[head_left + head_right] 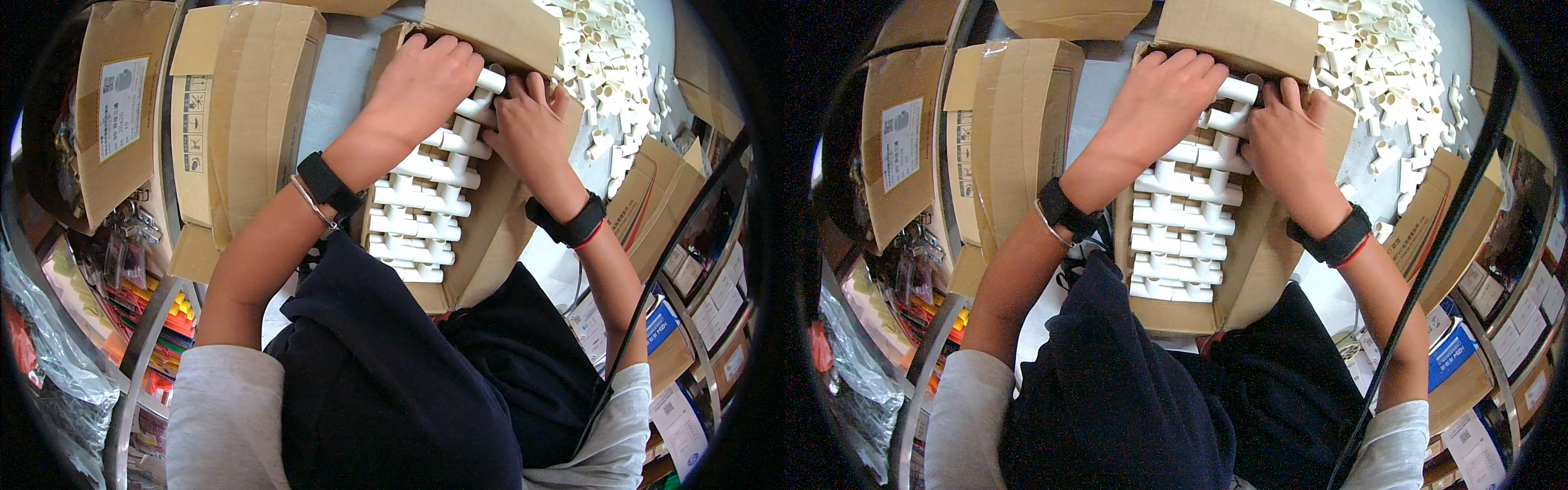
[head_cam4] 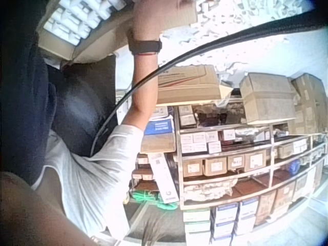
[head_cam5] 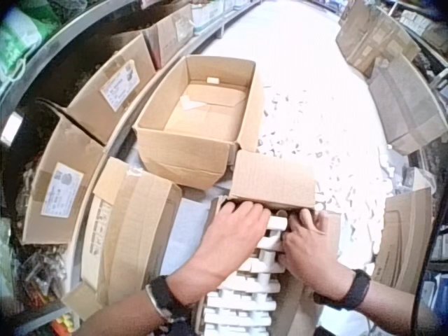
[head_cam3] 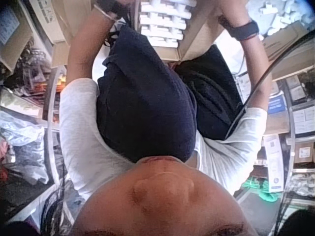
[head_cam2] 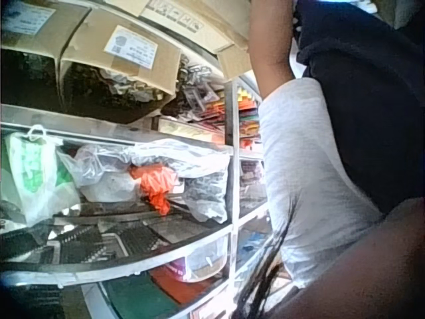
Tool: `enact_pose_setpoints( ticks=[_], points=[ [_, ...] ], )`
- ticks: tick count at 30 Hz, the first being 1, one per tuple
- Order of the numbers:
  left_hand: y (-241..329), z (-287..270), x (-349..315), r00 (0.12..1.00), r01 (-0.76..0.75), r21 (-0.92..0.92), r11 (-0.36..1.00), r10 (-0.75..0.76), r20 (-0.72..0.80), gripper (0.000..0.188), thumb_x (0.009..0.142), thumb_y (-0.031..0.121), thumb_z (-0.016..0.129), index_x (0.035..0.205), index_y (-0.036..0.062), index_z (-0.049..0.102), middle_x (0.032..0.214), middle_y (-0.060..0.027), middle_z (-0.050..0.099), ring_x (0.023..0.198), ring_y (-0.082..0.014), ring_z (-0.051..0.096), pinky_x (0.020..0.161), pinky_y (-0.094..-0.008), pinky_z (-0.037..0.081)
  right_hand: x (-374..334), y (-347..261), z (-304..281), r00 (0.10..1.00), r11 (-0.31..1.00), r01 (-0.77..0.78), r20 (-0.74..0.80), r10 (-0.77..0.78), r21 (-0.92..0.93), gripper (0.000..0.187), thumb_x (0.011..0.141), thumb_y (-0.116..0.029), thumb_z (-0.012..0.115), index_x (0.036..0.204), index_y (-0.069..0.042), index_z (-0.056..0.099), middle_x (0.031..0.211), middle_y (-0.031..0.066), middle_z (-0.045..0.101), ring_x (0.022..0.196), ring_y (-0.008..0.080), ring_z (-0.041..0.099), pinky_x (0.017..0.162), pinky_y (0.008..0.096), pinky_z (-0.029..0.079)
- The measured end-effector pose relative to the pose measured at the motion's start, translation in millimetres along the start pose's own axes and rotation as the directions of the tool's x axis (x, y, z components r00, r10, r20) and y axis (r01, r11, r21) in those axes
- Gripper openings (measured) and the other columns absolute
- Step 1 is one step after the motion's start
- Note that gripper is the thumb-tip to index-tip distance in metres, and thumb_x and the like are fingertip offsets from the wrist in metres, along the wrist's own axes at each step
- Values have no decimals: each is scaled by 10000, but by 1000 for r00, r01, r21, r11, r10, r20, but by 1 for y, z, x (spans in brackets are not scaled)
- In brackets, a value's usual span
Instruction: The person assembles white plastic pipe fittings into a grid-like structure inside a cardboard box. They repeatedly pick up T-shaped and straight fittings, connect them by hand, and adjust the arrangement to form a lattice pattern.
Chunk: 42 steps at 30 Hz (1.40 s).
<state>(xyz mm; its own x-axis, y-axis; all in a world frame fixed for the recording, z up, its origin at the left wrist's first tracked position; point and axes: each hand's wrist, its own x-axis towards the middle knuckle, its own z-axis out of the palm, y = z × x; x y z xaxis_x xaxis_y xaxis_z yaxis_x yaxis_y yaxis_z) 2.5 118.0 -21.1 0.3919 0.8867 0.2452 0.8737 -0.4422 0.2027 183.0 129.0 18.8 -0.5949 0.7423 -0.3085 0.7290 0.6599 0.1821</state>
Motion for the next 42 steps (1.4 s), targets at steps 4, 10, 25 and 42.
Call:
enact_pose_setpoints(
  ticks=[4,10,25,42],
  points=[
    [0,0,0,1000,1,7,1000,-1,0,176,771,83,624,945,115,628,881,0,617,915,-169,615,738,-310,468,5,-4,3,1000,998,3,22,-2,-59,103,715,-197,680,739,-111,732,924,41,651,1038,235,521,978,458,300],
    [0,0,0,1000,-4,-3,1000,4,12,178,760,82,636,935,113,625,877,-3,613,916,-172,612,741,-309,466,8,-9,7,997,986,49,63,-39,-160,130,785,-170,617,765,-134,740,839,25,684,1042,217,543,1020,455,275],
    [-2,-1,-1,999,-16,-13,1000,16,29,160,767,89,622,925,106,635,878,-10,622,920,-182,616,747,-318,473,9,-10,10,994,982,35,107,-16,-185,173,808,-234,617,804,-150,768,908,6,704,1023,202,544,993,421,297],
    [-1,1,-1,999,-16,1,1000,16,43,167,785,118,620,946,119,664,884,2,656,925,-168,622,758,-318,477,-9,-1,9,996,993,51,-63,-58,-106,180,753,-225,659,835,-85,738,1146,62,620,1129,217,487,1029,395,327]
  ],
)
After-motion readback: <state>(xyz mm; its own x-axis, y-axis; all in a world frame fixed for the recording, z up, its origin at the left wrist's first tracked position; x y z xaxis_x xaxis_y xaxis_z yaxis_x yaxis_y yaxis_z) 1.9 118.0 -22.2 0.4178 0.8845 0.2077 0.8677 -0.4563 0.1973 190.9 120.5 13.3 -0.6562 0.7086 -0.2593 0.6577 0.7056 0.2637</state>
